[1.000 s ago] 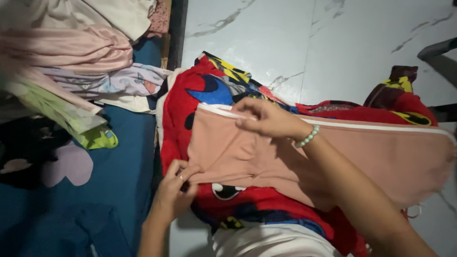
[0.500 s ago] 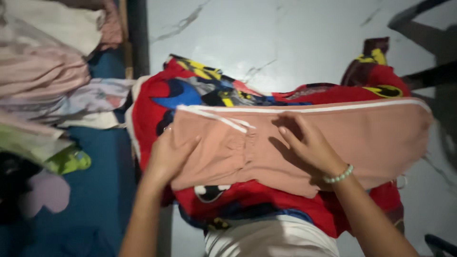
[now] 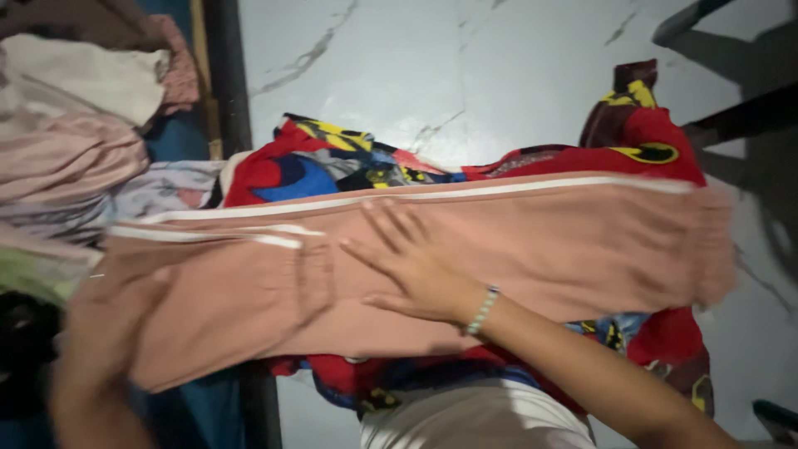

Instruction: The person folds a pair of peach pants and a green patterned shirt by hand on a bed.

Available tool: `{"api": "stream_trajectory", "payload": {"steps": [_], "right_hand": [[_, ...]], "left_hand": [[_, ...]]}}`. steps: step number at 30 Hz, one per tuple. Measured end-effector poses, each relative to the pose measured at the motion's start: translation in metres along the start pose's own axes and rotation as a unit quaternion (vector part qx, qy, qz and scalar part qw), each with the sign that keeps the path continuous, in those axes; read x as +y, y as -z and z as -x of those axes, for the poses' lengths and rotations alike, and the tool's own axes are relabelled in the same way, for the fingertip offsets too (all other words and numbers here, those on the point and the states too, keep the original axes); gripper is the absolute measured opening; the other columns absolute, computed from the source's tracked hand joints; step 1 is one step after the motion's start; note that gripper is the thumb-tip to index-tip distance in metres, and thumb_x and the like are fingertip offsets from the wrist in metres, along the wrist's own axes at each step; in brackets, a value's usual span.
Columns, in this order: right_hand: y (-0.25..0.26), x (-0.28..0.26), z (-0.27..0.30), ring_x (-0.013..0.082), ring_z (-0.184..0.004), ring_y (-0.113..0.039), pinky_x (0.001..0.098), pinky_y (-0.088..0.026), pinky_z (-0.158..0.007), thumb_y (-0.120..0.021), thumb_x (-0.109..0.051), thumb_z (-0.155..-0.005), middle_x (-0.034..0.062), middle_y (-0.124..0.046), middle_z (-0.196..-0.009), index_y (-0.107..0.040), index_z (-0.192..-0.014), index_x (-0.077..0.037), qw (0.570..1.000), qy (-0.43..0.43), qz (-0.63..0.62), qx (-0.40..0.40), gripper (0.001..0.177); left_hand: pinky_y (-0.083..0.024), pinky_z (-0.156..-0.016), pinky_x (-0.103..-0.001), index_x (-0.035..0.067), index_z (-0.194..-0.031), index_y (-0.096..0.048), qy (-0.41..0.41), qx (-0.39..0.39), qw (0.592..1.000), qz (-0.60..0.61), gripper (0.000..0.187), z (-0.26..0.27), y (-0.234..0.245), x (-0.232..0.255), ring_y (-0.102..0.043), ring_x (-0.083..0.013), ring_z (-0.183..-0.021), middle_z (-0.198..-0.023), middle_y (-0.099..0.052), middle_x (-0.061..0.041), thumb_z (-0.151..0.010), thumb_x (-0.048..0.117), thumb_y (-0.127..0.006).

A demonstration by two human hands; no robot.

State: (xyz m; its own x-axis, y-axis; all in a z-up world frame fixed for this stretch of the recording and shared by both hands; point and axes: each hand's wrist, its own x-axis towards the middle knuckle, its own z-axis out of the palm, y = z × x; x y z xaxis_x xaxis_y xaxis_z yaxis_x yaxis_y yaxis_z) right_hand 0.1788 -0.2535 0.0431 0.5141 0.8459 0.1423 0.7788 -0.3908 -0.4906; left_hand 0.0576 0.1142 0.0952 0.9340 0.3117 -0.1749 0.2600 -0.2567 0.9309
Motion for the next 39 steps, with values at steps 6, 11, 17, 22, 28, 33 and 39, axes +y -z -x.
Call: {"api": "stream_trajectory", "payload": {"steps": [6, 11, 17, 22, 28, 33, 39], "right_hand": [[-0.026, -0.03, -0.036, 0.0508, -0.155, -0.013, 0.0567, -0.018, -0.124, -0.07, -0.043, -0.094, 0.0326, -0.014, -0.166, -0.037, -0.159, -0.012, 0.985, 0.013, -0.171, -0.006, 0.079], [-0.018, -0.016, 0.005, 0.0305, -0.148, -0.047, 0.0434, -0.041, -0.12, -0.066, -0.012, -0.098, 0.0189, -0.046, -0.159, -0.044, -0.153, -0.003, 0.89, -0.099, -0.443, 0.027, 0.06], [0.012, 0.027, 0.082, 0.0213, -0.121, -0.069, 0.0326, -0.058, -0.1, -0.061, -0.01, -0.1, 0.0103, -0.068, -0.134, -0.057, -0.138, -0.003, 0.847, -0.341, -0.384, 0.136, 0.039], [0.062, 0.04, 0.115, 0.0288, -0.127, -0.062, 0.0374, -0.052, -0.104, -0.063, -0.003, -0.095, 0.0137, -0.062, -0.135, -0.06, -0.134, -0.002, 0.93, -0.269, -0.14, 0.208, 0.038], [0.094, 0.034, 0.132, 0.0405, -0.121, -0.059, 0.0482, -0.05, -0.102, -0.076, -0.02, -0.087, 0.021, -0.058, -0.135, -0.059, -0.134, -0.002, 0.914, -0.313, 0.148, 0.212, 0.053], [0.107, 0.043, 0.15, 0.0437, -0.105, -0.06, 0.0522, -0.05, -0.091, -0.081, -0.037, -0.082, 0.0266, -0.062, -0.119, -0.052, -0.144, 0.004, 0.887, -0.396, 0.183, 0.151, 0.08], [0.111, 0.045, 0.135, 0.0284, -0.091, -0.07, 0.0394, -0.054, -0.078, -0.077, -0.037, -0.084, 0.0185, -0.071, -0.101, -0.056, -0.131, -0.001, 0.823, -0.558, -0.067, 0.084, 0.062]], "left_hand": [[-0.054, -0.087, -0.03, -0.003, -0.125, -0.066, 0.06, 0.095, 0.993, -0.025, 0.031, 0.044, 0.027, 0.031, -0.066, -0.0162, -0.102, -0.112, -0.072, -0.01, -0.096, 0.007, -0.072], [-0.056, -0.077, -0.037, 0.003, -0.132, -0.057, 0.056, 0.071, 0.97, -0.224, 0.054, 0.06, -0.048, 0.065, -0.071, -0.0201, -0.095, -0.108, -0.073, -0.015, -0.085, 0.023, -0.075], [-0.054, -0.076, -0.045, 0.003, -0.143, -0.045, -0.115, -0.06, 0.984, -0.122, 0.069, 0.032, -0.19, 0.054, -0.066, -0.0423, -0.093, -0.106, -0.067, -0.029, -0.082, 0.013, -0.076], [-0.052, -0.067, -0.045, 0.004, -0.145, -0.045, -0.07, -0.02, 0.982, -0.177, 0.071, 0.004, -0.237, 0.021, -0.064, -0.0338, -0.078, -0.092, -0.065, -0.02, -0.08, 0.001, -0.074], [-0.058, -0.076, -0.038, 0.015, -0.14, -0.057, -0.153, -0.014, 0.967, -0.203, 0.053, 0.023, -0.214, 0.036, -0.069, -0.0257, -0.084, -0.094, -0.066, -0.012, -0.09, 0.008, -0.072], [-0.05, -0.083, -0.05, -0.001, -0.134, -0.056, -0.137, 0.177, 0.908, -0.354, 0.057, 0.015, -0.177, 0.047, -0.062, -0.0444, -0.098, -0.109, -0.062, -0.027, -0.089, 0.028, -0.078], [-0.053, -0.085, -0.043, -0.002, -0.128, -0.058, 0.116, 0.101, 0.972, -0.178, 0.062, 0.008, -0.157, 0.028, -0.07, -0.036, -0.1, -0.111, -0.07, -0.024, -0.085, 0.036, -0.08]]}}
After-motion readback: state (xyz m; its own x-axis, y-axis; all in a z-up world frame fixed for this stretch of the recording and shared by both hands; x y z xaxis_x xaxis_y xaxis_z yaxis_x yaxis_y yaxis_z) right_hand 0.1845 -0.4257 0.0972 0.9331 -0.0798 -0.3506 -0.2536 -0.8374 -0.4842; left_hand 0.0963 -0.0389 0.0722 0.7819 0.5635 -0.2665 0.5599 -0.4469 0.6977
